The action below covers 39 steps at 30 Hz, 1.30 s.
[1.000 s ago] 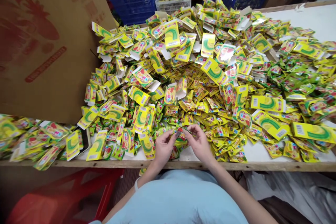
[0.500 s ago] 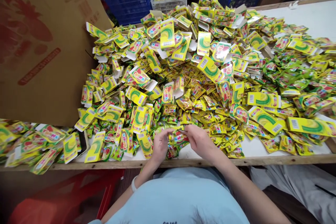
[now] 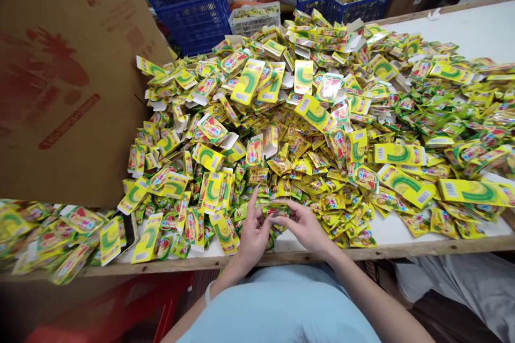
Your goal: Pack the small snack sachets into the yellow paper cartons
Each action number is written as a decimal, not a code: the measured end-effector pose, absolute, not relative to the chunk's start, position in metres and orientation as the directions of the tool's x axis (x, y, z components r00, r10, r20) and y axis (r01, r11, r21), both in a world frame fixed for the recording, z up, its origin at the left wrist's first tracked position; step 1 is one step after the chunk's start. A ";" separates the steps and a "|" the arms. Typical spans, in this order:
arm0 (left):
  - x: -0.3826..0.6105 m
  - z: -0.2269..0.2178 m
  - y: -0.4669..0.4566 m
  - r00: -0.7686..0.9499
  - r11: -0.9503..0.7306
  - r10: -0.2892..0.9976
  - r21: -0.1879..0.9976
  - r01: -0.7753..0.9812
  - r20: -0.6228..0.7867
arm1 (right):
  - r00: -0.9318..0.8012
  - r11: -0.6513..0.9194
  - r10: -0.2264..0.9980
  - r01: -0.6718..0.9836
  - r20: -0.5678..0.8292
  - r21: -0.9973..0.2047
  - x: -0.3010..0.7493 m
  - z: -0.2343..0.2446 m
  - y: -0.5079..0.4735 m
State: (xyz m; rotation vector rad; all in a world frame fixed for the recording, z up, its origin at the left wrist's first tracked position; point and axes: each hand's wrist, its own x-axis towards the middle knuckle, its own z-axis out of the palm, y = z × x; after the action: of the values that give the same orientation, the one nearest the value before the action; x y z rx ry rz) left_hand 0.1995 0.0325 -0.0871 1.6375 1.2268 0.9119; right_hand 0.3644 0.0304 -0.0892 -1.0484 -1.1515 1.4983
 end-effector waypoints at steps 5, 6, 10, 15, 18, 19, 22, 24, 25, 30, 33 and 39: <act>0.180 -0.051 0.124 0.361 -0.475 0.880 0.600 0.644 0.309 | -0.017 -0.051 0.999 -0.227 -0.049 -0.972 0.385 -0.104 0.045; 0.182 -0.041 0.149 0.354 -0.486 0.872 0.521 0.702 0.338 | -0.010 -0.043 0.999 -0.201 -0.042 -0.979 0.388 -0.109 0.046; 0.211 -0.016 0.216 0.397 -0.449 0.875 0.157 0.880 0.278 | 0.004 0.009 1.000 -0.122 0.008 -0.992 0.384 -0.115 0.045; 0.225 -0.030 0.227 0.481 -0.454 0.848 -0.165 0.876 0.223 | 0.050 0.076 0.996 -0.038 0.074 -0.996 0.374 -0.102 0.046; 0.206 -0.033 0.234 0.435 -0.403 0.860 -0.166 0.900 0.267 | 0.087 0.134 0.986 0.068 0.139 -0.989 0.380 -0.104 0.046; 0.197 -0.031 0.237 0.410 -0.385 0.863 -0.141 0.912 0.294 | 0.095 0.150 0.982 0.123 0.162 -0.981 0.382 -0.107 0.048; 0.175 -0.019 0.238 0.332 -0.389 0.867 0.087 0.917 0.372 | 0.063 0.193 0.974 0.272 0.218 -0.943 0.382 -0.114 0.056; 0.165 -0.008 0.228 0.263 -0.398 0.892 0.364 0.842 0.367 | 0.005 0.258 0.961 0.341 0.276 -0.904 0.376 -0.114 0.064; 0.163 -0.003 0.219 0.232 -0.384 0.913 0.518 0.764 0.335 | -0.037 0.300 0.950 0.380 0.309 -0.875 0.371 -0.112 0.069; 0.164 0.006 0.151 0.124 -0.103 0.989 0.964 0.245 0.075 | -0.270 0.422 0.903 0.702 0.334 -0.574 0.353 -0.088 0.082; 0.162 -0.006 0.116 0.097 0.002 0.995 0.992 0.125 -0.015 | -0.380 0.516 0.849 0.749 0.368 -0.416 0.352 -0.073 0.076; 0.157 -0.054 0.082 -0.181 -0.153 0.969 0.985 0.076 0.165 | -0.249 0.536 0.844 0.342 0.475 -0.772 0.353 -0.073 0.042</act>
State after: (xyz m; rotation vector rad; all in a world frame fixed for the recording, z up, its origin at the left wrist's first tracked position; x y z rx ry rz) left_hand 0.1571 0.0818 -0.0538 1.2798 1.3147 1.4404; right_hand 0.3530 0.0423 -0.0726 -0.9807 -1.8242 0.6624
